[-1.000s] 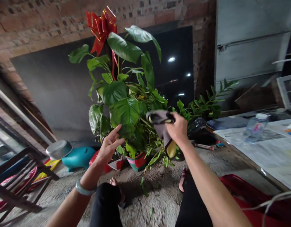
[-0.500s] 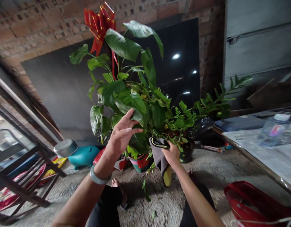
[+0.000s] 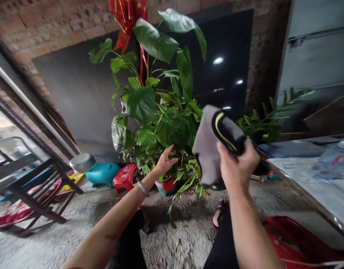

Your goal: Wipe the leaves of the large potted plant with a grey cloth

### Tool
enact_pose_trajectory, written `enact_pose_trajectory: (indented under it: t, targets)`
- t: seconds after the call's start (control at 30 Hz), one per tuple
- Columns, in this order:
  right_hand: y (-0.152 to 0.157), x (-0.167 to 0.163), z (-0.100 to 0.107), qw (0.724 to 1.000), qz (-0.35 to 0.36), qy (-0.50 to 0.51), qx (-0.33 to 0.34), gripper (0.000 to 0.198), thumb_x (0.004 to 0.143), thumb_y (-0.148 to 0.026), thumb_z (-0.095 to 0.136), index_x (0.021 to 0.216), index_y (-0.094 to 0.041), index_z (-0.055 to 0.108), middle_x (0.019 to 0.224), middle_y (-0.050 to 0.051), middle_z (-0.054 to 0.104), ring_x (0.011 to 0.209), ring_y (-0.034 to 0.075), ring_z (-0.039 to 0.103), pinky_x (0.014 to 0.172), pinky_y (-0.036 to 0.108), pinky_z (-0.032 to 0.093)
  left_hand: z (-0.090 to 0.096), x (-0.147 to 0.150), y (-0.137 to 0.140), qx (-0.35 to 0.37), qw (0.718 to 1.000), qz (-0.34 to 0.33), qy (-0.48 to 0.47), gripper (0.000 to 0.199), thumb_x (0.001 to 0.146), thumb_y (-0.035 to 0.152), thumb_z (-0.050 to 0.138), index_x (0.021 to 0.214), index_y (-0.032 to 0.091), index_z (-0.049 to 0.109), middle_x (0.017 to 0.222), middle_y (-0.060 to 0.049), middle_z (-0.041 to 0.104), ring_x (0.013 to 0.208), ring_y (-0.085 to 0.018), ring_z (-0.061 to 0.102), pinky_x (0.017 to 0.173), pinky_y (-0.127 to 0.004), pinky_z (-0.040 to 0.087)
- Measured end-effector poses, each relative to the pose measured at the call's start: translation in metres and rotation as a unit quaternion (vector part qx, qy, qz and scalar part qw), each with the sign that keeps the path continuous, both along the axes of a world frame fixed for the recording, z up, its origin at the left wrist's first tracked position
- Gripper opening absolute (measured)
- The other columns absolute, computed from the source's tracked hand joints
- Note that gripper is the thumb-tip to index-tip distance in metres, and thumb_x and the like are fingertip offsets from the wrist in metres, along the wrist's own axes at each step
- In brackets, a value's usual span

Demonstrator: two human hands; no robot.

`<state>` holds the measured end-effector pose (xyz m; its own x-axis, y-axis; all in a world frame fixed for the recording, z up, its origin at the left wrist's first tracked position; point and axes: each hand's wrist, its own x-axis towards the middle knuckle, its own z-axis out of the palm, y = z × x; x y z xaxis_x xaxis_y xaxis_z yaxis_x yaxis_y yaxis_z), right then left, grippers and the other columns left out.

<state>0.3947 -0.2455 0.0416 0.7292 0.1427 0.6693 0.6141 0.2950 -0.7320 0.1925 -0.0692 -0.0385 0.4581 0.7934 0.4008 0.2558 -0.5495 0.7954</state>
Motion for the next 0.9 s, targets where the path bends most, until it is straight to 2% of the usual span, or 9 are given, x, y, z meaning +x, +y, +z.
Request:
enact_pose_trajectory:
  t: [0.1,0.17,0.27,0.37,0.53,0.63,0.7,0.77,0.9]
  targets:
    - [0.051,-0.022,0.019,0.993,0.034,-0.116,0.013,0.036,0.073,-0.033,0.066,0.104,-0.015,0.074,0.105,0.016,0.078,0.099,0.03,0.071,0.094,0.046,0.055,0.001,0.0,0.001,0.022,0.999,0.0,0.026,0.084,0.075,0.018,0.073,0.155,0.016,0.047,0.129,-0.014,0.064,0.116,-0.029,0.064,0.086,-0.037,0.059]
    - [0.07,-0.038,0.0,0.985,0.081,-0.138,-0.067,0.032,0.07,-0.026,0.06,0.097,-0.018,0.075,0.102,0.015,0.078,0.099,0.031,0.071,0.092,0.045,0.055,0.0,-0.001,0.001,0.028,0.999,0.0,0.035,0.083,0.074,0.017,0.073,0.154,0.016,0.049,0.129,-0.014,0.064,0.116,-0.03,0.064,0.088,-0.039,0.059]
    - [0.063,-0.04,-0.049,0.971,0.119,-0.055,-0.198,0.028,0.067,-0.028,0.061,0.09,-0.022,0.075,0.086,0.011,0.078,0.084,0.031,0.071,0.078,0.041,0.055,-0.002,-0.007,0.001,0.032,0.998,0.009,0.049,0.081,0.073,0.016,0.073,0.151,0.016,0.052,0.133,-0.015,0.063,0.112,-0.028,0.066,0.091,-0.04,0.059]
    - [0.04,-0.017,-0.065,0.976,0.101,0.026,-0.191,0.035,0.064,-0.039,0.069,0.093,-0.02,0.076,0.079,0.008,0.077,0.077,0.031,0.07,0.07,0.039,0.054,-0.002,-0.011,0.0,0.034,0.997,0.009,0.062,0.081,0.075,0.018,0.071,0.153,0.017,0.05,0.135,-0.016,0.062,0.113,-0.029,0.066,0.085,-0.038,0.061]
    - [0.056,0.011,0.01,0.997,-0.034,-0.069,-0.031,0.043,0.074,-0.035,0.068,0.112,-0.016,0.073,0.109,0.015,0.077,0.104,0.035,0.07,0.094,0.047,0.054,0.001,-0.002,-0.004,0.034,0.998,0.0,0.06,0.08,0.075,0.019,0.071,0.152,0.016,0.051,0.136,-0.016,0.061,0.115,-0.029,0.066,0.084,-0.037,0.061]
    - [0.09,0.008,0.032,0.986,-0.028,-0.097,-0.133,0.044,0.073,-0.02,0.062,0.116,-0.014,0.072,0.116,0.02,0.075,0.114,0.037,0.068,0.099,0.049,0.051,0.002,0.005,-0.006,0.039,0.997,-0.014,0.059,0.081,0.075,0.021,0.071,0.153,0.016,0.05,0.131,-0.015,0.063,0.116,-0.029,0.066,0.08,-0.035,0.062]
    - [0.1,0.001,0.013,0.958,0.026,-0.07,-0.277,0.04,0.072,-0.018,0.062,0.109,-0.014,0.075,0.108,0.021,0.076,0.108,0.039,0.071,0.094,0.049,0.052,0.001,0.007,-0.008,0.045,0.997,-0.019,0.051,0.081,0.075,0.021,0.07,0.153,0.017,0.05,0.136,-0.016,0.062,0.116,-0.029,0.067,0.079,-0.035,0.063]
    - [0.09,-0.008,-0.029,0.919,0.095,-0.03,-0.381,0.032,0.072,-0.021,0.062,0.1,-0.017,0.077,0.097,0.02,0.078,0.1,0.04,0.073,0.089,0.049,0.053,-0.002,0.003,-0.012,0.051,0.998,-0.024,0.038,0.08,0.074,0.019,0.068,0.152,0.02,0.051,0.147,-0.016,0.057,0.115,-0.029,0.068,0.077,-0.034,0.063]
    - [0.033,-0.019,-0.128,0.913,0.199,0.124,-0.334,0.035,0.06,-0.034,0.069,0.091,-0.02,0.076,0.094,0.015,0.081,0.1,0.04,0.074,0.09,0.047,0.054,-0.009,-0.022,-0.024,0.083,0.995,-0.055,0.014,0.066,0.075,0.015,0.064,0.141,0.023,0.063,0.152,-0.015,0.057,0.112,-0.028,0.069,0.072,-0.033,0.063]
